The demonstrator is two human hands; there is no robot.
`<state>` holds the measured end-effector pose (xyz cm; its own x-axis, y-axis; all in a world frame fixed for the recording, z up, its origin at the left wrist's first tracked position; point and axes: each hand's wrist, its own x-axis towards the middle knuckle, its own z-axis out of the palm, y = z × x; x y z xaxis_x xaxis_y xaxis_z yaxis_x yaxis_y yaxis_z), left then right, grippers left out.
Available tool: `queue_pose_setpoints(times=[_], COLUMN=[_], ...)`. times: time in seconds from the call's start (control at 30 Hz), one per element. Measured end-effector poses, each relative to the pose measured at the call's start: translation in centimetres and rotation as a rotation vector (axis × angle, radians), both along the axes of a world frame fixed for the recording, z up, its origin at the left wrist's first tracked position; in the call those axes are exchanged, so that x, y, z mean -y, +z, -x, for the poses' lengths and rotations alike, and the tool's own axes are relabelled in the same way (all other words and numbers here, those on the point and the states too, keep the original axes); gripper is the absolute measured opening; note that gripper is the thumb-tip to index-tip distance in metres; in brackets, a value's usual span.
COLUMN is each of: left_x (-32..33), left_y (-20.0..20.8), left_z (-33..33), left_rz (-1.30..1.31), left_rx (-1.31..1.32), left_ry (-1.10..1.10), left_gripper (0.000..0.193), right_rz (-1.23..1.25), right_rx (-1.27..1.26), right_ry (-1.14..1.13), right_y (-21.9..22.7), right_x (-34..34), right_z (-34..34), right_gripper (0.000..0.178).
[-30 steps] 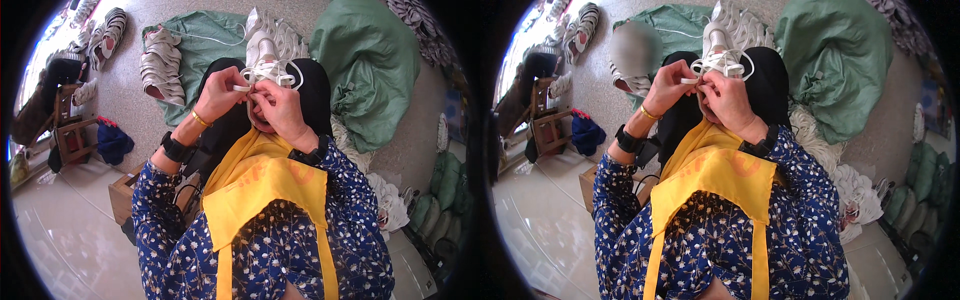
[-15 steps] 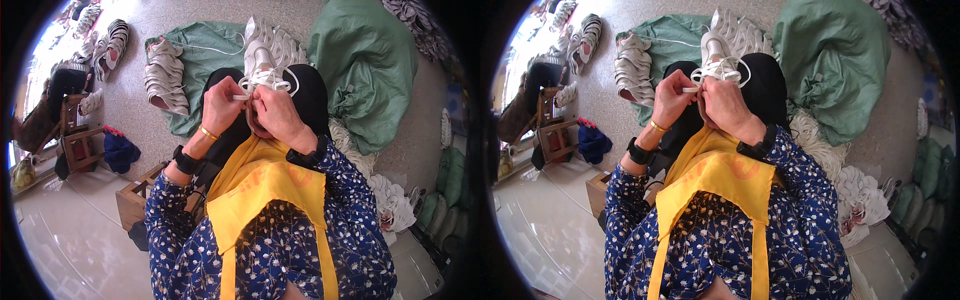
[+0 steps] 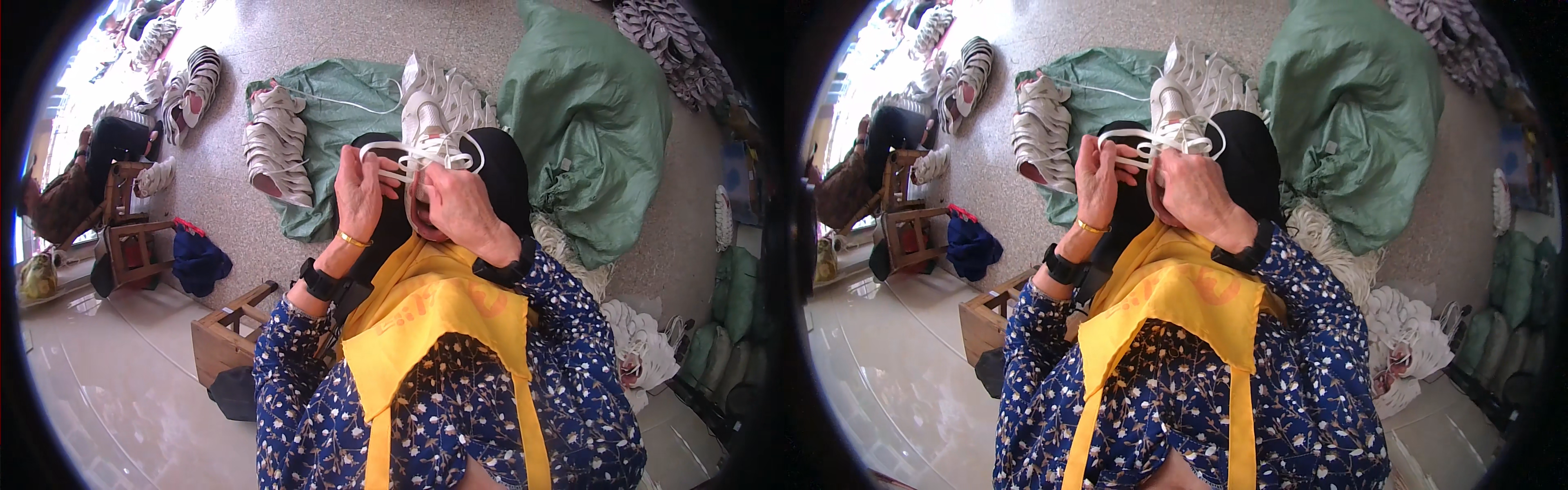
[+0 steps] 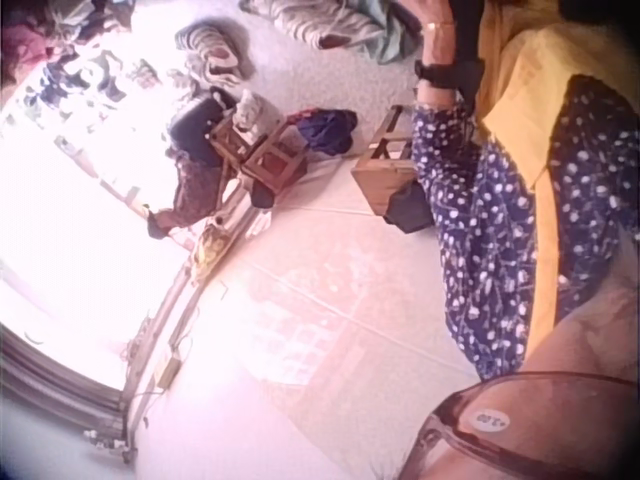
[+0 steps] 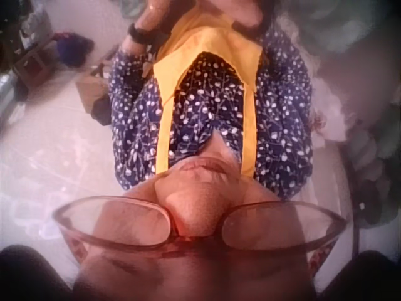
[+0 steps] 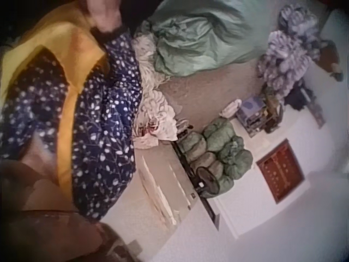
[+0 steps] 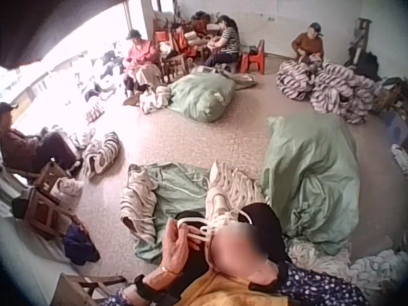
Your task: The person sits on the floor and threads white shoelaces through the eyelets of a white sneaker. They pull the laces tight and adjust the fit repeatedly, working on a single shoe throughout the clip.
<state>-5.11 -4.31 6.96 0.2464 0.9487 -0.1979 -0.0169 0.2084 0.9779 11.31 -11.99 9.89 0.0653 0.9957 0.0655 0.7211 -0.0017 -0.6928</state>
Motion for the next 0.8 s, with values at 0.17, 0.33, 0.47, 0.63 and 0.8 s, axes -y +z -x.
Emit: queue_pose_setpoints(times=[0.17,0.33,0.47,0.63,0.8], left_x=[0.3,1.2,1.4,1.3,0.9], left_y=[-0.2,-0.6,-1.1,-1.0,-0.8], left_z=[0.2,-0.6,-0.5,-0.6,-0.5], left_rz=[-0.019,-0.123,-0.166,-0.164,-0.146], left_rx=[0.037,0.031,-0.058,-0.117,-0.109], left_ry=[0.046,0.014,-0.051,-0.097,-0.129], left_gripper=[0.011,0.011,0.012,0.012,0.012], right_rz=[-0.029,0.035,0.115,0.165,0.224], right_rx=[-0.063,-0.151,-0.182,-0.176,-0.14], right_ry=[-0.006,-0.056,-0.098,-0.048,0.022], right_y=[1.1,2.2,2.8,2.2,1.9], right_x=[2.7,5.0,6.6,6.5,5.7], right_z=[-2.6,-4.2,-5.4,-5.8,-6.1], right_gripper=[0.009,0.01,0.011,0.011,0.013])
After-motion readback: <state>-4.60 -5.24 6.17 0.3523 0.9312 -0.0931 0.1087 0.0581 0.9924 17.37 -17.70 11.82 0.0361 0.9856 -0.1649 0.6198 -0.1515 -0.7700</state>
